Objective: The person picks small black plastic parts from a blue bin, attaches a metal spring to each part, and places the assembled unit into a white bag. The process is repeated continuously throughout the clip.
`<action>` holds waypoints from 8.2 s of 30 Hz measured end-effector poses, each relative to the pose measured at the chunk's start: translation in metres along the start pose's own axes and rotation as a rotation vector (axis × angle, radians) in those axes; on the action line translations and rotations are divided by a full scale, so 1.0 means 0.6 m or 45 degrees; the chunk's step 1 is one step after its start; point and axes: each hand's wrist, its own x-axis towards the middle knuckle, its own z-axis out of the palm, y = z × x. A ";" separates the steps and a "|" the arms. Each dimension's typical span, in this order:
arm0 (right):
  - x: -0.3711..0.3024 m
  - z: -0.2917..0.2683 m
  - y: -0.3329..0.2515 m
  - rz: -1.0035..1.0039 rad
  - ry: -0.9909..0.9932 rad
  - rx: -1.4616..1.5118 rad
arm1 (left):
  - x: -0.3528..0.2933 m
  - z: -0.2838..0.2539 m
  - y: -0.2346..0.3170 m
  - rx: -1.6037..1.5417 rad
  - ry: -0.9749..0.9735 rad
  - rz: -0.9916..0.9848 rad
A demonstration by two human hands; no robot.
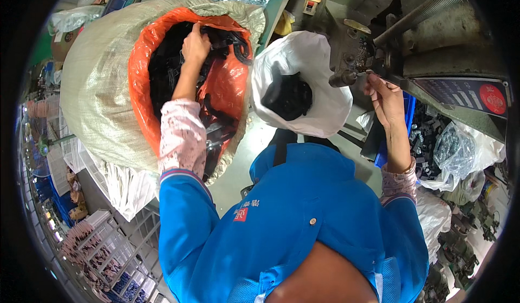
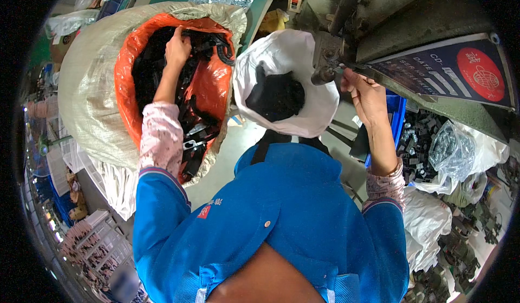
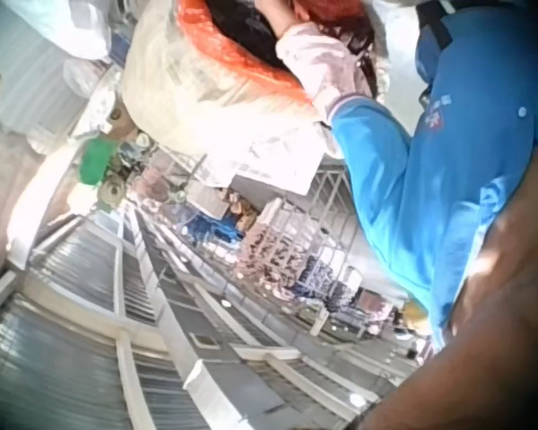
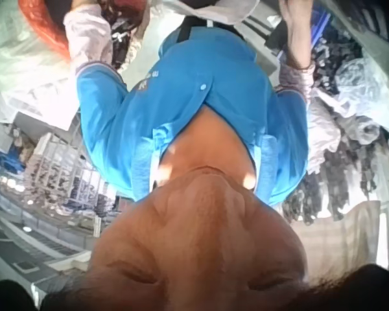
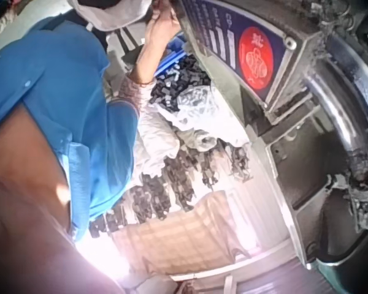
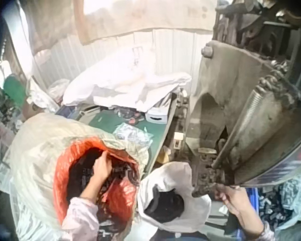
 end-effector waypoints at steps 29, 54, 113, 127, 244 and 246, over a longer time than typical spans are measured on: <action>-0.158 -0.115 0.042 -0.672 0.523 -1.095 | -0.239 -0.047 -0.053 -2.432 -0.382 -0.084; -0.277 -0.379 -0.068 -0.272 0.416 -0.938 | -0.577 0.198 0.719 -1.416 -1.388 0.547; -0.131 -0.215 -0.039 -0.164 -0.297 -0.315 | -0.503 0.092 0.546 -1.626 -0.566 0.087; -0.099 -0.243 -0.116 -0.095 -0.366 -0.244 | -0.520 0.046 0.504 -1.917 -1.359 -0.155; -0.043 -0.023 -0.042 -0.641 -0.476 -0.802 | -0.360 -0.041 0.378 -0.795 -0.335 0.958; -0.031 -0.024 -0.024 -0.640 -0.477 -0.824 | -0.342 -0.050 0.376 -0.699 -0.305 1.069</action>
